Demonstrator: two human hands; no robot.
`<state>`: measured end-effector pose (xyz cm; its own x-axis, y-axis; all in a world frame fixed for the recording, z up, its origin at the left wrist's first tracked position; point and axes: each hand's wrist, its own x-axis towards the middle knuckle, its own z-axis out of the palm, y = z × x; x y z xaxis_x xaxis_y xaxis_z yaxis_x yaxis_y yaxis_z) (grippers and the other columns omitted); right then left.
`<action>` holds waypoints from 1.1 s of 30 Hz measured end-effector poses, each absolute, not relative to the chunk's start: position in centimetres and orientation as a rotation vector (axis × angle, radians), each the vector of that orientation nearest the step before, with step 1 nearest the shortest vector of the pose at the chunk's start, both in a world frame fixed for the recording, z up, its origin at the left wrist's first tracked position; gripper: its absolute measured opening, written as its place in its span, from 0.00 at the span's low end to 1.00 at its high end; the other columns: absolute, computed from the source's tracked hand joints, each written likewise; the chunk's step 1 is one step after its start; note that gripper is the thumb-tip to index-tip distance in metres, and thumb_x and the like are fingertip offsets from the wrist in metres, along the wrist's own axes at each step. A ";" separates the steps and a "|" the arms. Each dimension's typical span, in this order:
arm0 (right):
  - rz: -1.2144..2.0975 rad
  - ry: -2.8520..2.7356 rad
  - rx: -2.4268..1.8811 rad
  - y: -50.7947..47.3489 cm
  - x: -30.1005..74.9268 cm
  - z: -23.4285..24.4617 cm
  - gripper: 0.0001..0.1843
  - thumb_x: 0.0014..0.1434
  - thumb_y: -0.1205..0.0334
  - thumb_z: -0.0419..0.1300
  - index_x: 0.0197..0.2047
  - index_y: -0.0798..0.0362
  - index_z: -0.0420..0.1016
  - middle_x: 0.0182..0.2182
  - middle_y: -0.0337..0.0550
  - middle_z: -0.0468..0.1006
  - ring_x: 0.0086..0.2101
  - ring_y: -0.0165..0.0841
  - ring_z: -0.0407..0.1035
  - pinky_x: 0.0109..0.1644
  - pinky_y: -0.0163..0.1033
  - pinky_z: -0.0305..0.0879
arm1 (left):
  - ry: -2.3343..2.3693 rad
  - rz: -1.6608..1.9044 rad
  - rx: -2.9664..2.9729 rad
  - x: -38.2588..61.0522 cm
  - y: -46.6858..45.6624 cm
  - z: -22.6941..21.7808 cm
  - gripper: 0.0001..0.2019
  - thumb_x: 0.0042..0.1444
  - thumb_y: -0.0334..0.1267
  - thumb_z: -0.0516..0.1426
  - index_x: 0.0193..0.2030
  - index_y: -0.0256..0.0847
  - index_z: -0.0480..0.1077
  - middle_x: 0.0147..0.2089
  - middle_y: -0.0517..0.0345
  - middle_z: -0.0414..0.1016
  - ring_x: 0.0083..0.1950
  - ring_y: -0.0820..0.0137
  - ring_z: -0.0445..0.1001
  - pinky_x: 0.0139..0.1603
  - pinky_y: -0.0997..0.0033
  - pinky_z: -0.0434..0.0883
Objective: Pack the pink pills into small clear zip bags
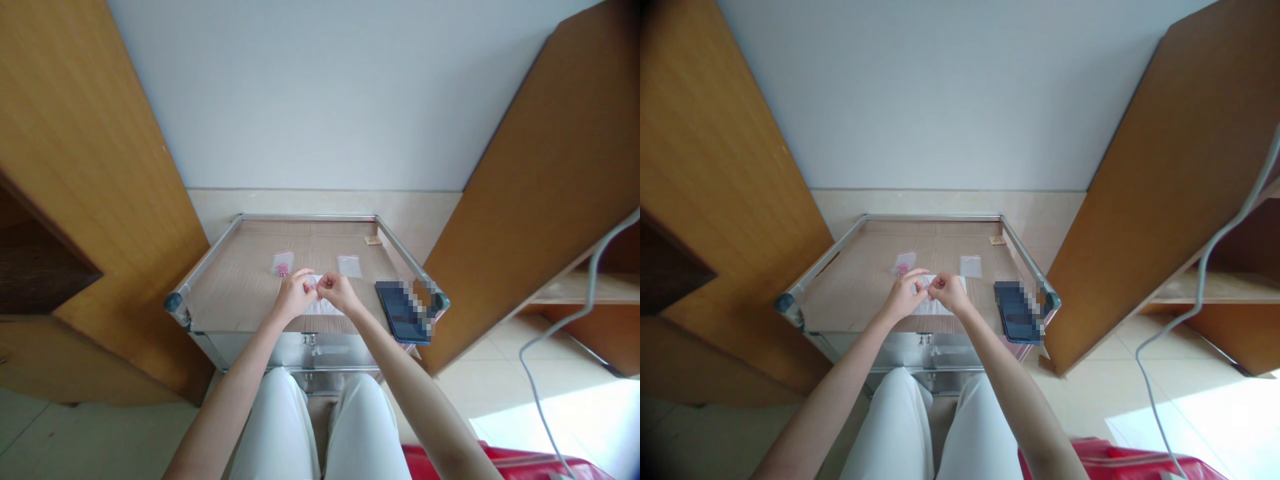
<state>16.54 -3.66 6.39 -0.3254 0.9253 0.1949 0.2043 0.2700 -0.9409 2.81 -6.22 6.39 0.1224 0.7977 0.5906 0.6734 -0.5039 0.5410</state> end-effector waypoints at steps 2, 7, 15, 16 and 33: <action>1.077 -1.742 -1.031 -3.7 16.6 6.5 0.03 0.40 0.70 0.54 0.19 0.56 0.63 0.15 0.35 0.68 0.18 0.24 0.63 0.22 0.28 0.57 | 1.487 1.334 2.247 2.8 -6.3 6.7 0.08 0.40 0.25 0.52 0.17 0.39 0.59 0.44 0.53 0.70 0.45 0.68 0.68 0.47 0.64 0.64; 1.057 -1.730 -0.902 -3.9 16.9 6.1 0.04 0.43 0.69 0.53 0.27 0.54 0.63 0.20 0.33 0.66 0.19 0.23 0.62 0.21 0.28 0.58 | 1.596 1.280 2.260 2.4 -6.3 7.4 0.08 0.42 0.27 0.52 0.17 0.39 0.59 0.40 0.54 0.72 0.42 0.68 0.69 0.45 0.64 0.64; 0.598 -2.047 -0.855 -4.4 16.9 7.0 0.10 0.48 0.70 0.52 0.30 0.54 0.74 0.27 0.41 0.71 0.26 0.26 0.65 0.31 0.31 0.59 | 1.708 1.184 2.386 2.8 -6.7 7.8 0.07 0.44 0.29 0.52 0.18 0.39 0.59 0.37 0.55 0.72 0.42 0.67 0.68 0.51 0.58 0.58; 0.582 -2.079 -0.832 -4.3 16.9 7.3 0.10 0.48 0.70 0.52 0.30 0.54 0.74 0.28 0.42 0.72 0.28 0.27 0.65 0.32 0.31 0.59 | 1.691 1.186 2.409 2.9 -6.7 7.9 0.07 0.44 0.29 0.51 0.18 0.39 0.59 0.36 0.56 0.72 0.41 0.67 0.68 0.52 0.58 0.56; 0.964 -2.098 -0.883 -3.3 17.0 7.0 0.15 0.44 0.64 0.58 0.39 0.56 0.71 0.24 0.38 0.71 0.22 0.24 0.60 0.27 0.30 0.57 | 1.338 1.281 2.439 2.1 -7.0 5.9 0.29 0.42 0.38 0.58 0.52 0.42 0.56 0.48 0.51 0.64 0.51 0.64 0.62 0.53 0.61 0.59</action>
